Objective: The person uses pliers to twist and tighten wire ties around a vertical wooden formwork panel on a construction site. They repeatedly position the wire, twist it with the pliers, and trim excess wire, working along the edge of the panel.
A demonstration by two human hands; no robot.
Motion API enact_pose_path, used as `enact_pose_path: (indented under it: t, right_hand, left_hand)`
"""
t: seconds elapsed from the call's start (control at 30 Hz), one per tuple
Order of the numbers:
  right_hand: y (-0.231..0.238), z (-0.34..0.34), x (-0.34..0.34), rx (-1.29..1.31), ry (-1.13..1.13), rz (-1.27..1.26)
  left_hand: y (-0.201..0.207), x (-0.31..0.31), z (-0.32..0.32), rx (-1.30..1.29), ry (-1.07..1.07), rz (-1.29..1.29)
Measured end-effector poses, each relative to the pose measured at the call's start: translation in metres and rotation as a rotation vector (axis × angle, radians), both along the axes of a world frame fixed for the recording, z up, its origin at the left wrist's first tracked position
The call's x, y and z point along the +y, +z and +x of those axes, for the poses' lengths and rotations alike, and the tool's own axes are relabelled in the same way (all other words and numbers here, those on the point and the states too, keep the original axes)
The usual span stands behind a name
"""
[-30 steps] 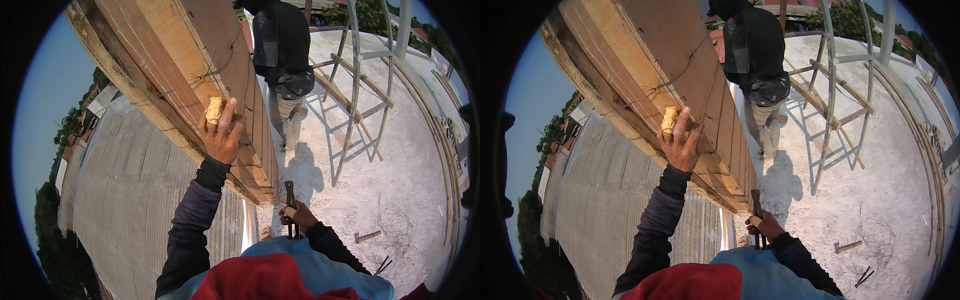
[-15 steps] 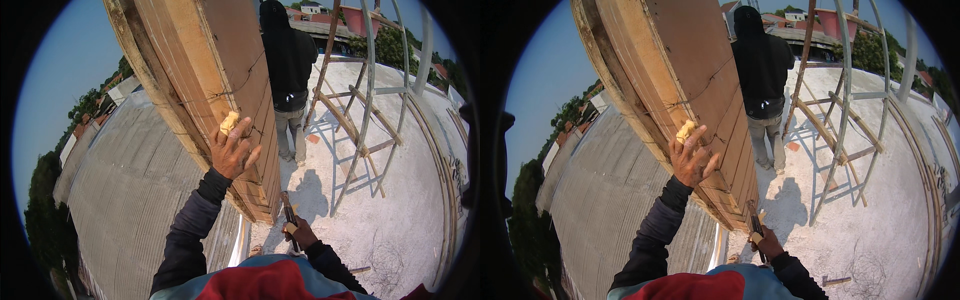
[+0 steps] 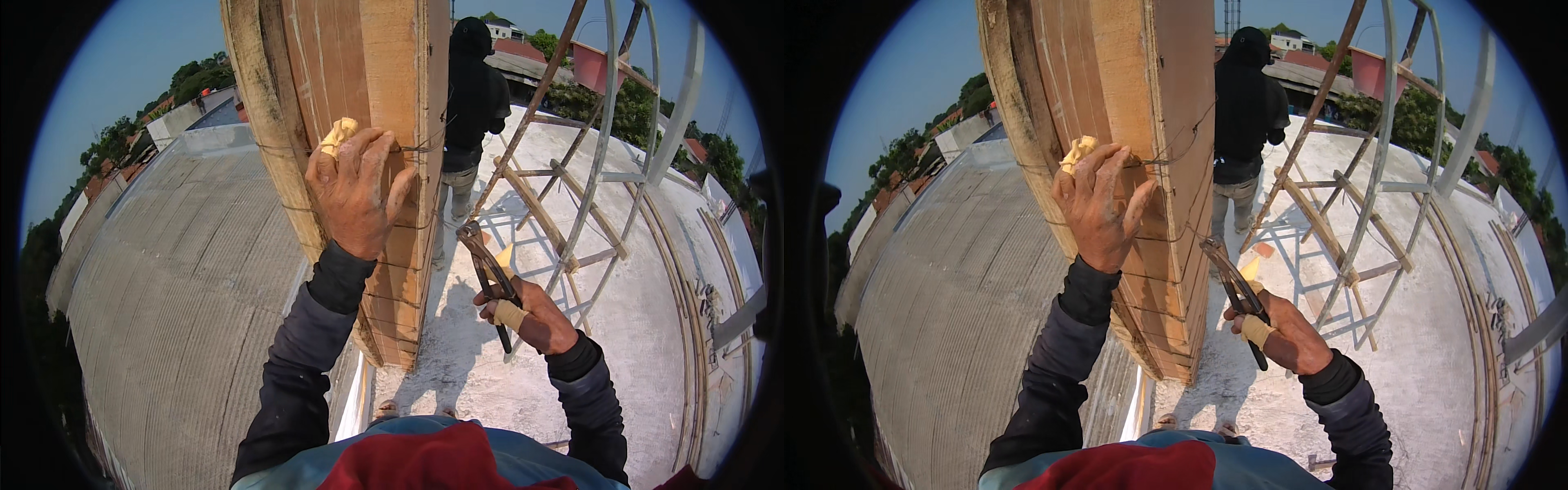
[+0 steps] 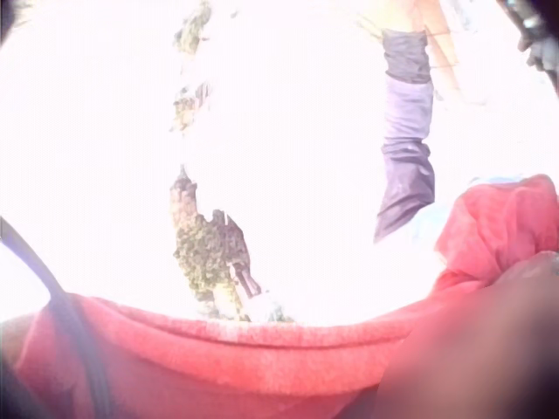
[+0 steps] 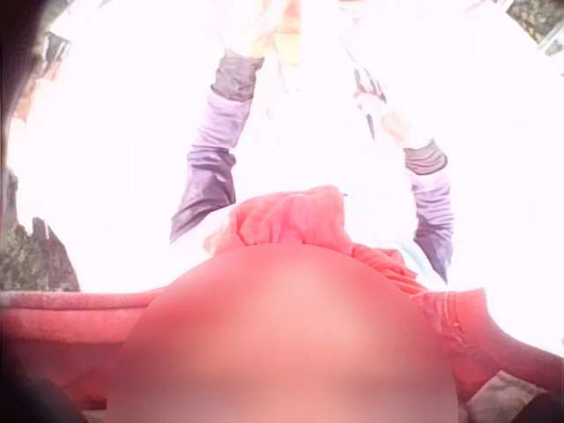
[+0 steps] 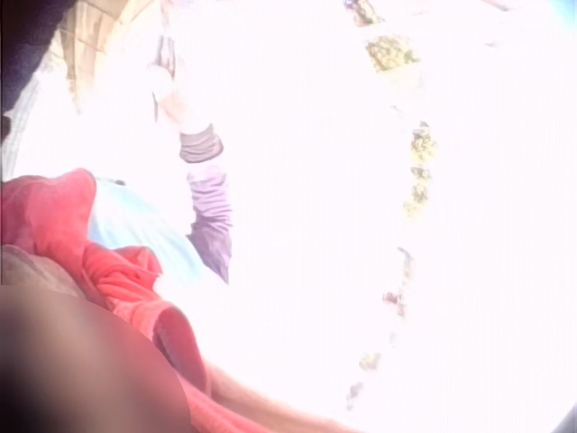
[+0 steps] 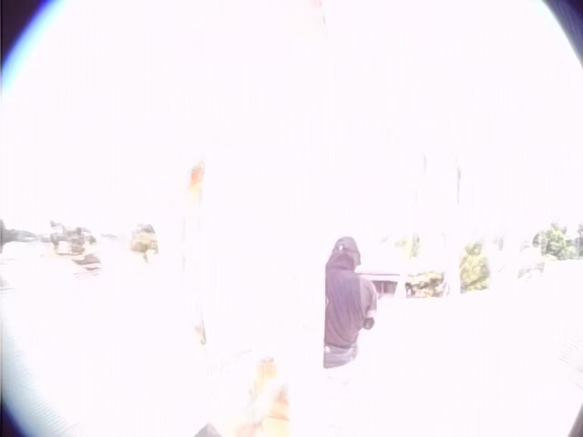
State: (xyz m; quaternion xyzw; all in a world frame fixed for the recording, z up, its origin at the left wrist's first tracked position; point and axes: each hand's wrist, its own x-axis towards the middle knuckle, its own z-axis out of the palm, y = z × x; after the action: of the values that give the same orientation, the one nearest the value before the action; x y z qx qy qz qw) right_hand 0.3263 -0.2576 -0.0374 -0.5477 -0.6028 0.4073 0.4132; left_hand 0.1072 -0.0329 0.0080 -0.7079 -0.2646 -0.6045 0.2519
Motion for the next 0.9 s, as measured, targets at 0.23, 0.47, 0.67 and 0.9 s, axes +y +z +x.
enact_pose_path:
  t: [0.23, 0.47, 0.67, 0.9]
  right_hand:
    - [0.029, -0.029, 0.009, 0.079, -0.065, -0.013]
    - [0.052, -0.041, 0.01, -0.004, -0.161, -0.058]
    - [0.069, -0.057, 0.007, -0.003, -0.14, -0.07]
    - [0.1, -0.072, -0.01, -0.054, -0.223, -0.112]
  left_hand:
    - [0.005, 0.017, 0.004, -0.062, -0.101, 0.092]
    - [0.011, 0.027, 0.005, 0.069, -0.156, 0.334]
    - [0.007, 0.012, -0.014, 0.026, -0.283, 0.105]
    - [-0.022, -0.024, 0.002, -0.804, -1.821, -1.474]
